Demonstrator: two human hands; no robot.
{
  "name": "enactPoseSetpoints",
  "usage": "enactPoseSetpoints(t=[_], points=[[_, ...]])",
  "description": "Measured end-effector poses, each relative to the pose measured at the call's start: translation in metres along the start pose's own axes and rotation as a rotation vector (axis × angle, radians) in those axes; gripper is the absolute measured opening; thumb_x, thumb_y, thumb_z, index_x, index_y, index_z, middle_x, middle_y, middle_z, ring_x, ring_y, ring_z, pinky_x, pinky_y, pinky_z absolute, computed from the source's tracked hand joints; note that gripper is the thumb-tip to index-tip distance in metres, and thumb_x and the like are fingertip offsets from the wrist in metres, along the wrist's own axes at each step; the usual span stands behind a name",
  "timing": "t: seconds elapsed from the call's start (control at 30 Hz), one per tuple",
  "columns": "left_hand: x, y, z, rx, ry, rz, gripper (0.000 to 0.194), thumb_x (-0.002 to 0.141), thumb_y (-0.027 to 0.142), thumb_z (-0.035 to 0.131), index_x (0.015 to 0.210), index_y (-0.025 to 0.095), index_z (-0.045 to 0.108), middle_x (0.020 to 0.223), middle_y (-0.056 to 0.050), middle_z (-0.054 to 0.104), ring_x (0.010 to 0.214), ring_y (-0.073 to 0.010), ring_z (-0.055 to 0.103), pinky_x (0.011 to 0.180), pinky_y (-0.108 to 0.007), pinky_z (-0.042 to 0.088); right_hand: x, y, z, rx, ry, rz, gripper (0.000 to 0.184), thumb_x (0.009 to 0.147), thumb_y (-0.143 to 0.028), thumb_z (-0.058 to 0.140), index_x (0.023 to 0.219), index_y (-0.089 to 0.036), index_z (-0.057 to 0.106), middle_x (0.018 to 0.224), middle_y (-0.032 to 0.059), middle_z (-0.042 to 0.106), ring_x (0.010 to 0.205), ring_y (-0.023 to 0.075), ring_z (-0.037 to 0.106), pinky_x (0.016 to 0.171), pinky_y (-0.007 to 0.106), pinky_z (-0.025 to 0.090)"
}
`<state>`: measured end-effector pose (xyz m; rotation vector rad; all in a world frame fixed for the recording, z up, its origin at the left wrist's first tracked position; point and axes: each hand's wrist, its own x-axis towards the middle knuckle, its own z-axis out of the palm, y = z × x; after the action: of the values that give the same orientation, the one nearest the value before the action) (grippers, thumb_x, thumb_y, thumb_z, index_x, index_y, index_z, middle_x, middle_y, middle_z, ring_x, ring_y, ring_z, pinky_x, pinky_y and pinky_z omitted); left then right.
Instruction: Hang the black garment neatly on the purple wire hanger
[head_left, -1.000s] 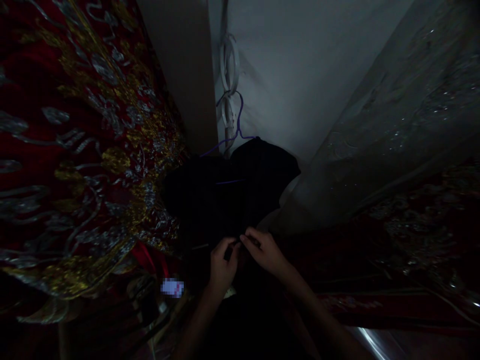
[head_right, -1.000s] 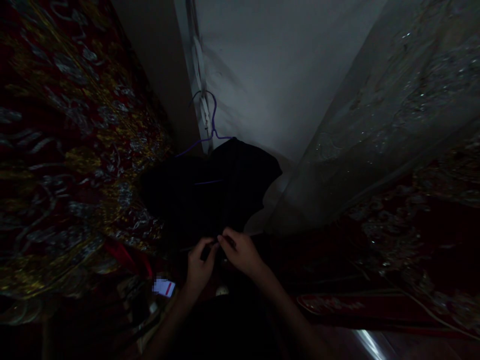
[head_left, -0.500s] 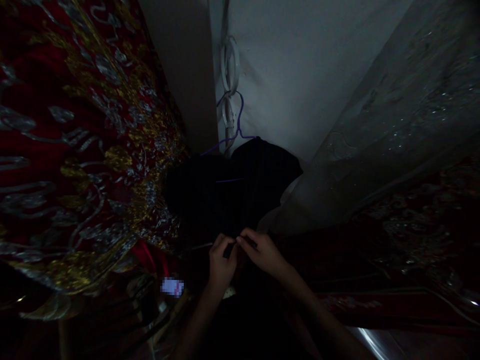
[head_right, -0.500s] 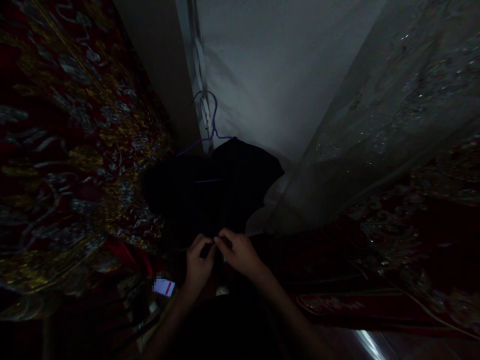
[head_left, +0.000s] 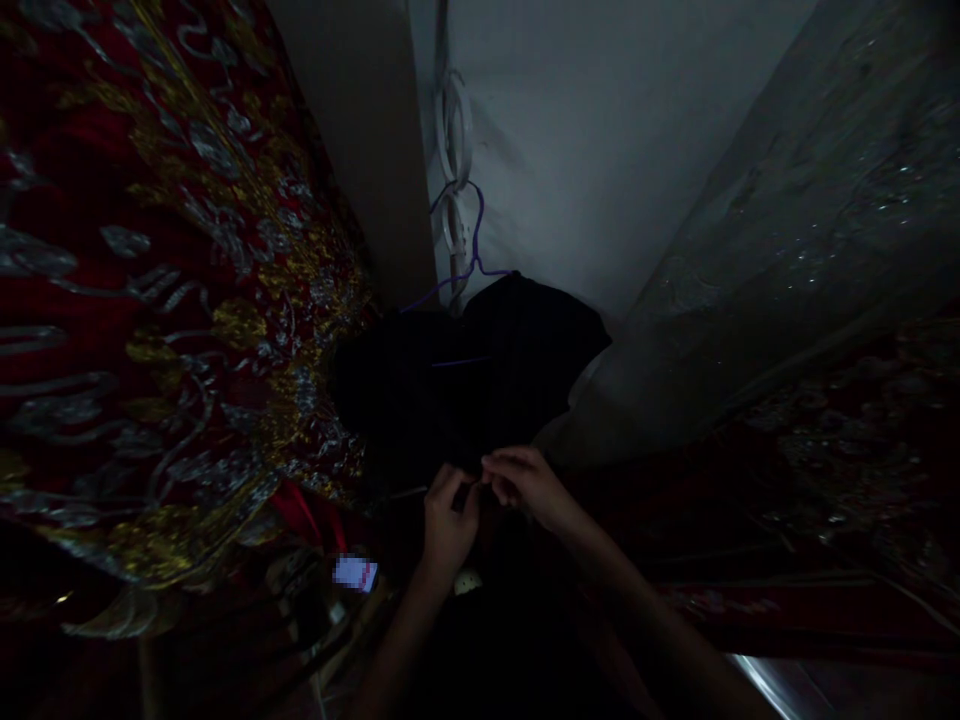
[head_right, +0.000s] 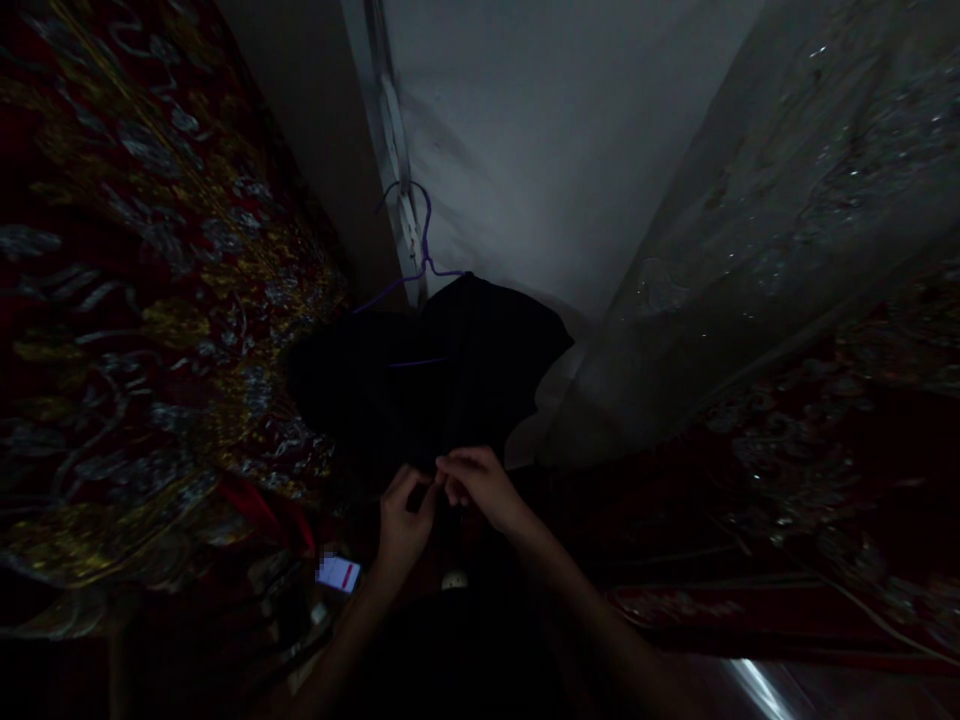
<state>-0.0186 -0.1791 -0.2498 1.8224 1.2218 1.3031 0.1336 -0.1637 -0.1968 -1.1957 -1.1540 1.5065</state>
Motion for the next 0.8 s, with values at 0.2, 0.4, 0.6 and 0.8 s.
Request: enactPoseSetpoints(t=[0.2, 0.4, 0.6, 0.8], points=[[0.015, -0.022, 0.008, 0.072, -0.110, 0.026, 0.014, 0.089, 0.016, 0.056, 0.076, 0.019, 0.059, 0.075, -0.001, 0.058, 0.072, -0.0156, 0.057, 0.067, -0.025, 0.042, 0.041, -0.105, -0.007, 0.239, 0.199, -0.293, 0.032, 0.074, -0.046, 0.070, 0.060, -0.018, 0.061, 0.041, -0.0053, 0.044, 0.036, 0.0056, 0.033, 0.037, 0.021, 0.019], [0.076, 0.016, -0.022, 0.098, -0.113, 0.113, 0.017, 0.085, 0.016, 0.065, 0.103, 0.019, 0.063, 0.090, -0.003, 0.067, 0.083, -0.0172, 0.065, 0.078, -0.028, 0.048, 0.045, -0.130, 0.017, 0.153, 0.195, -0.443, 0.034, 0.083, -0.046, 0.065, 0.064, -0.019, 0.061, 0.046, -0.0035, 0.051, 0.038, 0.0065, 0.042, 0.038, 0.019, 0.026], [0.149, 0.106, -0.056, 0.181, 0.054, 0.509, 0.020, 0.097, 0.020, 0.051, 0.112, 0.019, 0.065, 0.096, -0.004, 0.068, 0.089, -0.0150, 0.064, 0.083, -0.027, 0.048, 0.036, -0.122, 0.019, -0.066, 0.220, -0.616, 0.039, 0.087, -0.052, 0.061, 0.068, -0.018, 0.063, 0.047, -0.0041, 0.051, 0.041, 0.0084, 0.045, 0.043, 0.021, 0.033], [0.176, 0.120, -0.071, 0.272, 0.217, 0.591, 0.016, 0.097, 0.027, 0.055, 0.089, 0.018, 0.066, 0.086, -0.003, 0.067, 0.086, -0.0150, 0.063, 0.083, -0.026, 0.047, 0.064, -0.094, 0.003, -0.265, 0.328, -0.643, 0.041, 0.090, -0.051, 0.056, 0.066, -0.019, 0.060, 0.049, -0.0037, 0.048, 0.045, 0.0104, 0.043, 0.047, 0.024, 0.031]])
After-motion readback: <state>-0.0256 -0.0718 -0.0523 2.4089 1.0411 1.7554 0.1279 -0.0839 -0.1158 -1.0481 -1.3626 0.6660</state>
